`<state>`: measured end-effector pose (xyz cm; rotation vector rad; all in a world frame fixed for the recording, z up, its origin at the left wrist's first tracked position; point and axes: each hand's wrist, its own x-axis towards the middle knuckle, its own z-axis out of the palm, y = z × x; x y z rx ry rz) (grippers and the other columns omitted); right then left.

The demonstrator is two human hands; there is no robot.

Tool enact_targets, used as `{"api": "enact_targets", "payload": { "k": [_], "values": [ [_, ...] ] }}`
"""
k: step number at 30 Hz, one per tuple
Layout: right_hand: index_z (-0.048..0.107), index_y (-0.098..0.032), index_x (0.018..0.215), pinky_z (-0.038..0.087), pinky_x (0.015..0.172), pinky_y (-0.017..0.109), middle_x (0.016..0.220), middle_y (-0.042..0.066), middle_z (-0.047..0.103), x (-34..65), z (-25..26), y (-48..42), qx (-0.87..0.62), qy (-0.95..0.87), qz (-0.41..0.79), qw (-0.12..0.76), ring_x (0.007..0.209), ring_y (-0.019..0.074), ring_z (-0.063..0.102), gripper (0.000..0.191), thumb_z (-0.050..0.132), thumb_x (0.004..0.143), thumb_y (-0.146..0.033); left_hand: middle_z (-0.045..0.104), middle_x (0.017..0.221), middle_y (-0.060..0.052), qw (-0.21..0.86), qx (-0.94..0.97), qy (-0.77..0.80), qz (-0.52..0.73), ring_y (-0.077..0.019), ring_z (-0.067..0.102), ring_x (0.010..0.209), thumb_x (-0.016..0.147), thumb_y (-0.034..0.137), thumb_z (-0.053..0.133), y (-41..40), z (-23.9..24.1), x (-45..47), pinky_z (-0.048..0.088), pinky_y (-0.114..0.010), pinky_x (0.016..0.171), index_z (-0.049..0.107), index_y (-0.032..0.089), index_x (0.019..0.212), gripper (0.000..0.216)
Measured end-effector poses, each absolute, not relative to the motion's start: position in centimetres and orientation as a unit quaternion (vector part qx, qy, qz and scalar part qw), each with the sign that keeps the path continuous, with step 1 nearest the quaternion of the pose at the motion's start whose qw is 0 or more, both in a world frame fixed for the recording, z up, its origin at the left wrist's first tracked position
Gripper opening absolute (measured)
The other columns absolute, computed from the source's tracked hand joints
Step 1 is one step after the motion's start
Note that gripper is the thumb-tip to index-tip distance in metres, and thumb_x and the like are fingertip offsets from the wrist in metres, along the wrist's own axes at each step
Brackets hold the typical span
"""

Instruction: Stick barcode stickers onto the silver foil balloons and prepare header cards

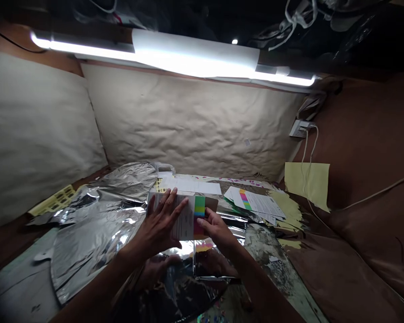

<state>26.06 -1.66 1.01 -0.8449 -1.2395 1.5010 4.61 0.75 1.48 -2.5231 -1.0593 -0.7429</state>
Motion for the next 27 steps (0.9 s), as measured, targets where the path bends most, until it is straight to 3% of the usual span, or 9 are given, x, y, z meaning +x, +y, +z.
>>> {"api": "enact_targets", "payload": {
  "k": [5, 9, 13, 17, 22, 25, 27],
  "values": [
    [0.065, -0.015, 0.113, 0.05, 0.09, 0.038, 0.106, 0.009, 0.071, 25.9, 1.2, -2.2, -0.292, -0.537, 0.665, 0.43, 0.095, 0.023, 0.068, 0.037, 0.072, 0.083, -0.035, 0.026, 0.154, -0.021, 0.152, -0.881, -0.361, -0.264, -0.0385, 0.018, 0.145, 0.066, 0.052, 0.079, 0.6, 1.3, 4.8, 0.006, -0.058, 0.116, 0.027, 0.031, 0.152, 0.103],
    [0.066, -0.015, 0.116, 0.046, 0.095, 0.036, 0.111, 0.011, 0.069, 26.4, 1.0, -2.6, -0.258, -0.503, 0.731, 0.382, 0.101, 0.0225, 0.066, 0.043, 0.076, 0.079, -0.033, 0.025, 0.154, -0.019, 0.14, -0.891, -0.358, -0.243, -0.0387, 0.019, 0.144, 0.063, 0.051, 0.082, 0.5, 1.2, 4.5, 0.005, -0.057, 0.116, 0.026, 0.033, 0.152, 0.106],
    [0.066, -0.015, 0.114, 0.046, 0.097, 0.035, 0.113, 0.011, 0.069, 26.3, 0.6, -2.8, -0.27, -0.467, 0.75, 0.383, 0.102, 0.0224, 0.066, 0.043, 0.078, 0.077, -0.033, 0.019, 0.158, -0.015, 0.132, -0.899, -0.356, -0.22, -0.0382, 0.016, 0.145, 0.063, 0.036, 0.083, 0.3, 1.2, 4.5, 0.008, -0.054, 0.116, 0.024, 0.035, 0.152, 0.107],
    [0.066, -0.019, 0.113, 0.048, 0.097, 0.039, 0.112, 0.008, 0.07, 25.3, 1.0, -3.2, -0.314, -0.478, 0.72, 0.393, 0.104, 0.0243, 0.066, 0.046, 0.08, 0.073, -0.037, 0.031, 0.155, -0.011, 0.103, -0.914, -0.345, -0.189, -0.0345, 0.025, 0.142, 0.068, 0.025, 0.076, 0.1, 1.2, 4.6, 0.01, -0.051, 0.116, 0.023, 0.035, 0.153, 0.1],
    [0.068, -0.017, 0.11, 0.046, 0.099, 0.041, 0.105, 0.008, 0.072, 25.2, 1.9, -3.6, -0.328, -0.514, 0.706, 0.361, 0.1, 0.0252, 0.067, 0.051, 0.081, 0.07, -0.045, 0.014, 0.161, -0.012, 0.107, -0.915, -0.331, -0.203, -0.0384, 0.011, 0.146, 0.068, 0.036, 0.075, 0.0, 1.5, 4.8, 0.005, -0.054, 0.116, 0.028, 0.033, 0.152, 0.096],
    [0.067, -0.017, 0.118, 0.047, 0.099, 0.044, 0.109, 0.008, 0.071, 26.4, 2.4, -3.5, -0.337, -0.576, 0.658, 0.348, 0.101, 0.0257, 0.067, 0.052, 0.073, 0.078, -0.05, 0.021, 0.158, -0.013, 0.105, -0.913, -0.338, -0.201, -0.0378, 0.017, 0.144, 0.067, 0.042, 0.076, 0.3, 1.6, 4.5, 0.004, -0.053, 0.117, 0.029, 0.031, 0.151, 0.097],
    [0.066, -0.021, 0.122, 0.047, 0.099, 0.045, 0.117, 0.009, 0.069, 27.9, 2.6, -3.8, -0.401, -0.636, 0.56, 0.349, 0.106, 0.0263, 0.065, 0.048, 0.065, 0.085, -0.051, 0.027, 0.154, -0.016, 0.104, -0.906, -0.362, -0.194, -0.0392, 0.021, 0.142, 0.061, 0.044, 0.079, 0.8, 1.5, 3.9, 0.005, -0.054, 0.117, 0.03, 0.029, 0.151, 0.104]
  ]
}}
